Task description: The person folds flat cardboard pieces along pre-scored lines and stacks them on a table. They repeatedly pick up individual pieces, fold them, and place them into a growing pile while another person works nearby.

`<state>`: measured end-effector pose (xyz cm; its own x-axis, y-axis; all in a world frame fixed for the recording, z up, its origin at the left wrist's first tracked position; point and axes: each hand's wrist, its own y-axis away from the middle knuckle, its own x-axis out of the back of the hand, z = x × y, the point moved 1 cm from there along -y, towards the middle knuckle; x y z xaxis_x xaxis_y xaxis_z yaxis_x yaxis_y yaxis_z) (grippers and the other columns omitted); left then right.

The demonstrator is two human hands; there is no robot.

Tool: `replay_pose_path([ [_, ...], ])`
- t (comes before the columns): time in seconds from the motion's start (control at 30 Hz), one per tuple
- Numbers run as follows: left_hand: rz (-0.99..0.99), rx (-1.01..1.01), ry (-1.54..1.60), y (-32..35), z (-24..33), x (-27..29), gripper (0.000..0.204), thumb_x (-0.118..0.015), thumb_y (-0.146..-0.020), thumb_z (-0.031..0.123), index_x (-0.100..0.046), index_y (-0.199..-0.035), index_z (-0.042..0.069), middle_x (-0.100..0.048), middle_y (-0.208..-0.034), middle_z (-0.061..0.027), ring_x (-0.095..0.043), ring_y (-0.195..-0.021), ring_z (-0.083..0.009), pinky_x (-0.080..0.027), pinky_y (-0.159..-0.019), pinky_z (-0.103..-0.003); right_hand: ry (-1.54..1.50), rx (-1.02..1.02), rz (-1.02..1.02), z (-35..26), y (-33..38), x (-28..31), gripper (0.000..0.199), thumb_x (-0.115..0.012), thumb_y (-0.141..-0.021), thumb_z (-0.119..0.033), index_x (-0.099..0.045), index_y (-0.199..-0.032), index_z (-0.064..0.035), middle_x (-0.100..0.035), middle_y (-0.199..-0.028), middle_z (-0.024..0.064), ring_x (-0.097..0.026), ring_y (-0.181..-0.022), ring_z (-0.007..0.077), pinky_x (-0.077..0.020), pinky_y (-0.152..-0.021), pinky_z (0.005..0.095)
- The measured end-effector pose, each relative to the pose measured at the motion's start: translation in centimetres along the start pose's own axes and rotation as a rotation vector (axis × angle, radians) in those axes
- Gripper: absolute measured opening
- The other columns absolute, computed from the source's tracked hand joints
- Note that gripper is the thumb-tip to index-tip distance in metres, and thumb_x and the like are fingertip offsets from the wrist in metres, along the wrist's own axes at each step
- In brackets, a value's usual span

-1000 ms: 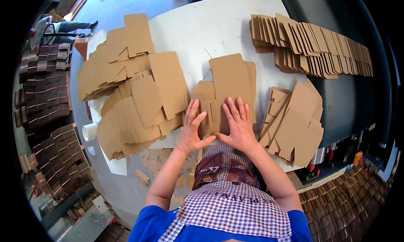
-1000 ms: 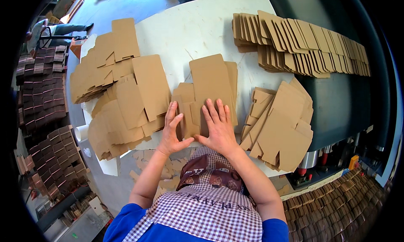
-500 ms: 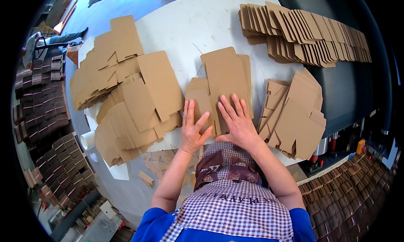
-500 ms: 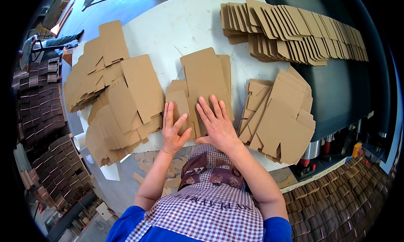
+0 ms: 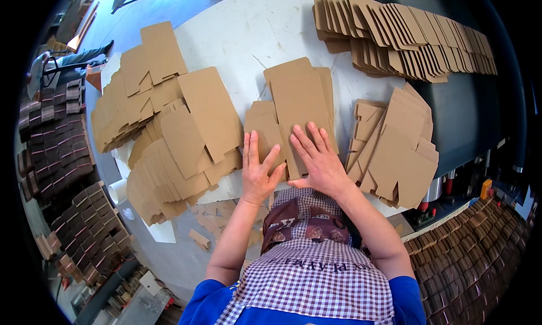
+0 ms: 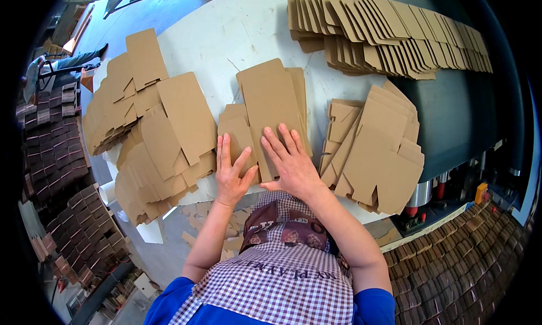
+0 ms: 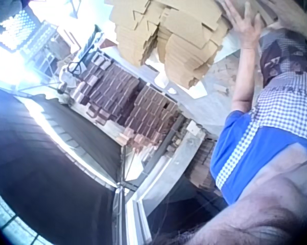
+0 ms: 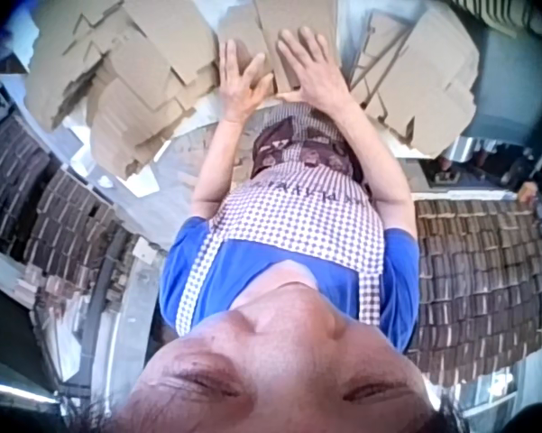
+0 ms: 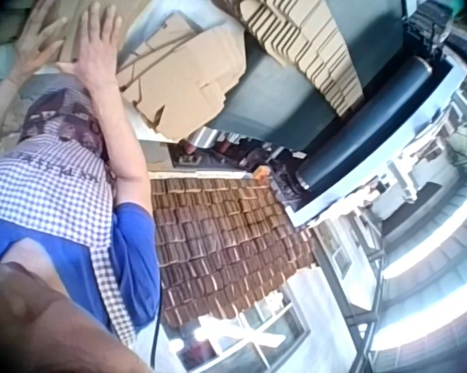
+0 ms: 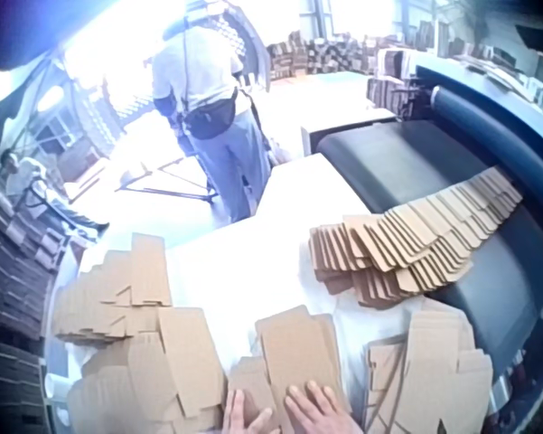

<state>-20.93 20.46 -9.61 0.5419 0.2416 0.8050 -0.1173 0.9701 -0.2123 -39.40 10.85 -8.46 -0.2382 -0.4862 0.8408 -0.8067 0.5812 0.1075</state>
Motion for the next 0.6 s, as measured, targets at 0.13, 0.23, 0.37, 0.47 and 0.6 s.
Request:
replay_pose_path([
  [0.13, -0.028, 0.028, -0.025, 0.0, 0.16, 0.04, 0.046, -0.075, -0.083, 0.021, -0.066, -0.127, 0.013, -0.029, -0.157, -0.0285, -0.028, -0.145, -0.05, -0.034, -0.114, -0.053, -0.011, -0.003, -0.003, -0.03, 0.02, 0.05, 0.114, -0.077, -0.066, -0.064, -0.034, -0.153, -0.0035, -0.021, -0.164, 0.0102, -0.011, -0.153, 0.0363, -0.014, -0.124, 0.0502],
  [0.23, -0.045, 0.04, -0.024, -0.02, 0.25, 0.08, 0.045, -0.074, -0.083, 0.02, -0.066, -0.127, 0.013, -0.028, -0.158, -0.0285, -0.026, -0.146, -0.0499, -0.033, -0.115, -0.054, -0.022, -0.007, -0.004, 0.02, 0.05, 0.05, 0.114, -0.078, -0.067, -0.063, -0.034, -0.153, -0.004, -0.021, -0.164, 0.0098, -0.011, -0.153, 0.0357, -0.0133, -0.125, 0.0495],
  [0.37, -0.063, 0.048, -0.013, -0.27, 0.49, 0.22, 0.045, -0.073, -0.084, 0.019, -0.066, -0.127, 0.013, -0.026, -0.158, -0.0286, -0.023, -0.146, -0.0502, -0.031, -0.116, -0.054, -0.039, -0.014, -0.013, 0.05, 0.11, 0.07, 0.113, -0.078, -0.067, -0.062, -0.033, -0.154, -0.0048, -0.021, -0.165, 0.0092, -0.01, -0.153, 0.0354, -0.0127, -0.125, 0.0491],
  [0.47, -0.063, 0.045, -0.001, -0.29, 0.42, 0.25, 0.045, -0.073, -0.084, 0.018, -0.065, -0.128, 0.013, -0.026, -0.158, -0.0285, -0.023, -0.147, -0.0505, -0.03, -0.116, -0.055, -0.041, -0.007, -0.006, 0.12, 0.11, 0.11, 0.113, -0.078, -0.067, -0.062, -0.033, -0.154, -0.0051, -0.021, -0.165, 0.0088, -0.01, -0.153, 0.0353, -0.0124, -0.125, 0.049],
  [0.6, -0.069, 0.044, 0.028, -0.33, 0.22, 0.26, 0.045, -0.072, -0.084, 0.017, -0.065, -0.128, 0.013, -0.025, -0.159, -0.0283, -0.021, -0.147, -0.0507, -0.029, -0.116, -0.055, -0.038, -0.005, -0.005, 0.12, 0.14, 0.13, 0.113, -0.079, -0.067, -0.061, -0.033, -0.154, -0.0052, -0.021, -0.164, 0.0089, -0.01, -0.153, 0.0355, -0.0129, -0.125, 0.049],
])
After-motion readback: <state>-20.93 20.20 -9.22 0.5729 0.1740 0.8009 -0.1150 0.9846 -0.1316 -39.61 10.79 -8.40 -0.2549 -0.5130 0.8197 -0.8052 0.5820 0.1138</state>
